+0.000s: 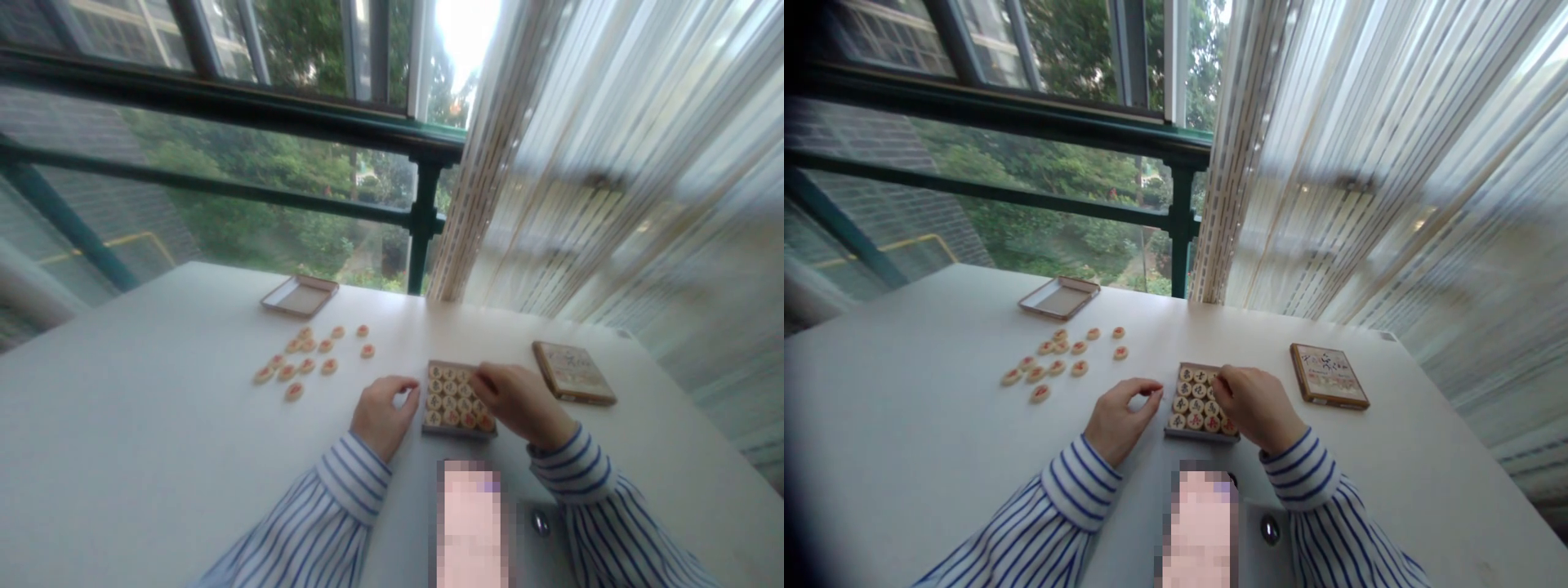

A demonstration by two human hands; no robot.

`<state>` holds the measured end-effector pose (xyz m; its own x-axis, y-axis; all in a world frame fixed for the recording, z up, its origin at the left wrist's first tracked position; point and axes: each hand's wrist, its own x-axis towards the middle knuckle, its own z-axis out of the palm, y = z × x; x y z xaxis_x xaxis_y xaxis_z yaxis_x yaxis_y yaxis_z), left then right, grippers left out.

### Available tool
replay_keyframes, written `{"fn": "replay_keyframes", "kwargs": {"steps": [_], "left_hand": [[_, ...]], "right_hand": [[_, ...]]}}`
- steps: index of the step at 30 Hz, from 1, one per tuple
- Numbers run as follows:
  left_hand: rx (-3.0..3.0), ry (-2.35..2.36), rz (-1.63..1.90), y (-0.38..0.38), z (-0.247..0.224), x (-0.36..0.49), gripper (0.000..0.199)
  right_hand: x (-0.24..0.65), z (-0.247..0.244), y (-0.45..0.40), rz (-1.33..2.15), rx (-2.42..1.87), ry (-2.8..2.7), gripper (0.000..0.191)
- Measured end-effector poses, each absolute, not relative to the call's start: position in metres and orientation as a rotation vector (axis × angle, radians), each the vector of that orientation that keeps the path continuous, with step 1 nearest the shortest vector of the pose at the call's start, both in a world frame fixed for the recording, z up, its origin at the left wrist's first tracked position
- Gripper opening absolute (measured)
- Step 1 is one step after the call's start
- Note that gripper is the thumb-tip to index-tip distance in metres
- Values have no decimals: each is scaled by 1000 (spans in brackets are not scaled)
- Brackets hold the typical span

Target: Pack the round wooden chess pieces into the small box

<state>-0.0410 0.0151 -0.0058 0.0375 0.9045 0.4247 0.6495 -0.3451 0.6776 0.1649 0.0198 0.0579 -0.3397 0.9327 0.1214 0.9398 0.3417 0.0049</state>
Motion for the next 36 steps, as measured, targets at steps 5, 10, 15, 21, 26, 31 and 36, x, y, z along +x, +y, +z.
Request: {"fn": "replay_keyframes", "kwargs": {"steps": [5, 10, 15, 21, 26, 31, 36], "left_hand": [[2032, 1650, 1267, 17, 1, -68, 19], [2038, 1767, 1271, 27, 8, -101, 22], [2203, 1925, 1218, 38, 5, -134, 22], [2388, 2077, 1051, 42, -10, -155, 26], [2370, 2163, 920, 41, -13, -155, 28], [2349, 2214, 864, 40, -10, -154, 27], [2318, 2207, 840, 40, -11, -155, 27]], "right_hand": [[147, 69, 24, -81, -1637, -2550, 29], [123, 78, 33, -1, -1513, -2656, 24], [95, 73, 42, 59, -1411, -2696, 33], [68, 68, 51, 118, -1299, -2777, 37], [51, 65, 55, 158, -1298, -2809, 35], [39, 61, 56, 189, -1294, -2840, 35], [33, 55, 58, 188, -1283, -2858, 35]]}}
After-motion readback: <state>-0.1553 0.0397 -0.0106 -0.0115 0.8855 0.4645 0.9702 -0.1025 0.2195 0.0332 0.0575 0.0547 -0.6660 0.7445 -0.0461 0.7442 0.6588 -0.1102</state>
